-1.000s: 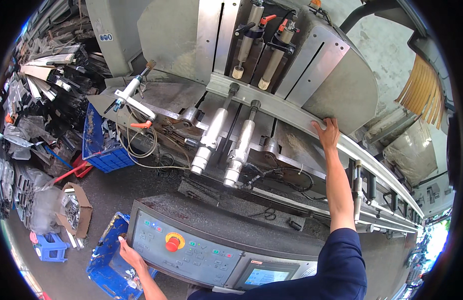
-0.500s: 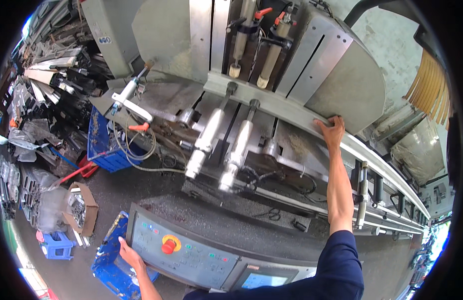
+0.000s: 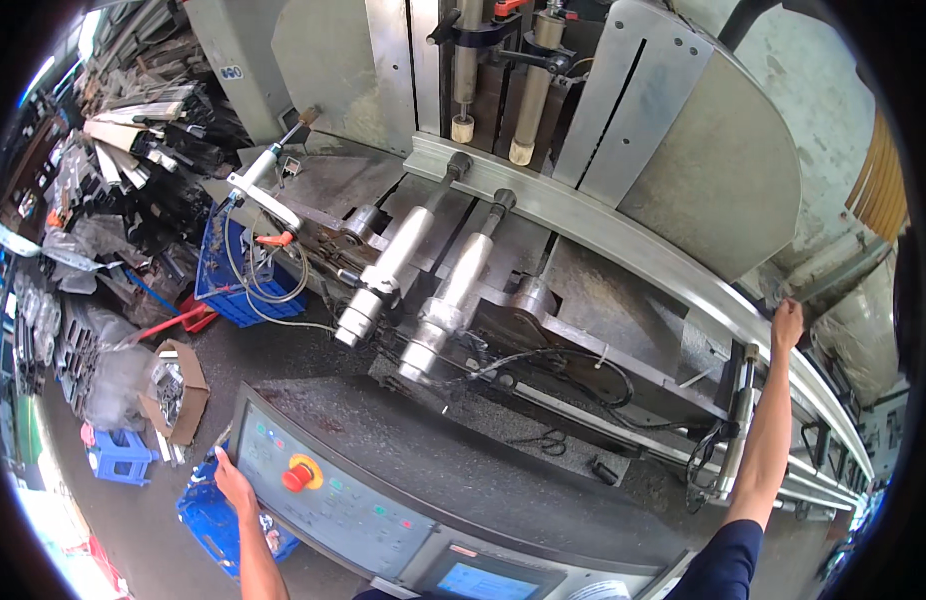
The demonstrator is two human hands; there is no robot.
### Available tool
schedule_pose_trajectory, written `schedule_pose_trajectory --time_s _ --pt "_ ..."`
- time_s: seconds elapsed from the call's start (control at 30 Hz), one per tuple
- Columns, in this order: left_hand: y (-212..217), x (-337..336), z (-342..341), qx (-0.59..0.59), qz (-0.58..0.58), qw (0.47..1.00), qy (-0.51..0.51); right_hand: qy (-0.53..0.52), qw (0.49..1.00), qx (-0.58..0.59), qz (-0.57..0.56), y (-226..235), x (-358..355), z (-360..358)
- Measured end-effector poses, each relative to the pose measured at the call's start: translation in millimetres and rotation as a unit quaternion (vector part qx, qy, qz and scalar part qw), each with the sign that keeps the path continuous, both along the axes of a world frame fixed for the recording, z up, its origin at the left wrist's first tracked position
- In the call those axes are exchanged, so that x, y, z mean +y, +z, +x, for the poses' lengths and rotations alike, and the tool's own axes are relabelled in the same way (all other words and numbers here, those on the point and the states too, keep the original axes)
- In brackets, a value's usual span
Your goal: Operating a double-head industrial cutting machine to prepare a metal profile for assembly.
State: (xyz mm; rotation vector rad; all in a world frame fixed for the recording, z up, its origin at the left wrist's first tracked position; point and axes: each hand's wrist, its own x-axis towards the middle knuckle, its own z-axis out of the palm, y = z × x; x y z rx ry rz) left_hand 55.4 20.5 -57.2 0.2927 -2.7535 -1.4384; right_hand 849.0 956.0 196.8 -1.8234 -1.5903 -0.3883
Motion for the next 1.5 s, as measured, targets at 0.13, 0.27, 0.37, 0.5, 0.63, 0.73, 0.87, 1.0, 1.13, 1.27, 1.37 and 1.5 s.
schedule_pose_trajectory --time_s 0.13,0.27,0.37,0.5,0.63,0.73,0.87,1.0,1.13,1.27,1.37,1.5 --pt "27 -5 -7 0.005 -0.155 0.988 -0.005 0.048 0.996 -0.044 -0.058 -57 27 7" --pt "33 -11 -9 0.081 -0.18 0.98 0.015 0.048 0.996 0.062 -0.044 -81 15 -13" --pt "25 -12 -9 0.041 -0.173 0.983 0.033 0.039 0.998 0.048 -0.023 -67 15 -11" --pt "19 -7 -10 0.037 -0.17 0.984 0.041 0.056 0.996 0.066 0.034 -57 9 -16" --pt "15 -8 -11 -0.006 -0.139 0.99 -0.006 0.036 0.998 0.051 0.013 -51 3 -17" --pt "25 -27 -19 0.018 -0.203 0.978 0.039 0.057 0.996 0.061 0.034 -64 -10 -59" --pt "14 0 -13 0.024 -0.184 0.983 0.006 0.273 0.953 -0.127 -0.024 -63 -31 -98" --pt "22 -13 -9 -0.007 -0.211 0.977 0.019 0.187 0.971 -0.137 -0.058 -73 -33 -124" --pt "25 -6 -21 0.022 -0.2 0.979 0.013 0.151 0.98 -0.126 -0.025 -84 -24 -133" --pt "32 -4 -4 0.048 -0.176 0.983 0.03 0.128 0.98 -0.148 -0.034 -81 -22 -127" --pt "26 9 1 0.044 -0.164 0.985 0.013 0.135 0.981 -0.136 -0.022 -84 -15 -120" --pt "49 -7 1 0.029 -0.207 0.978 0.025 0.108 0.982 -0.127 -0.086 -76 -40 -152"
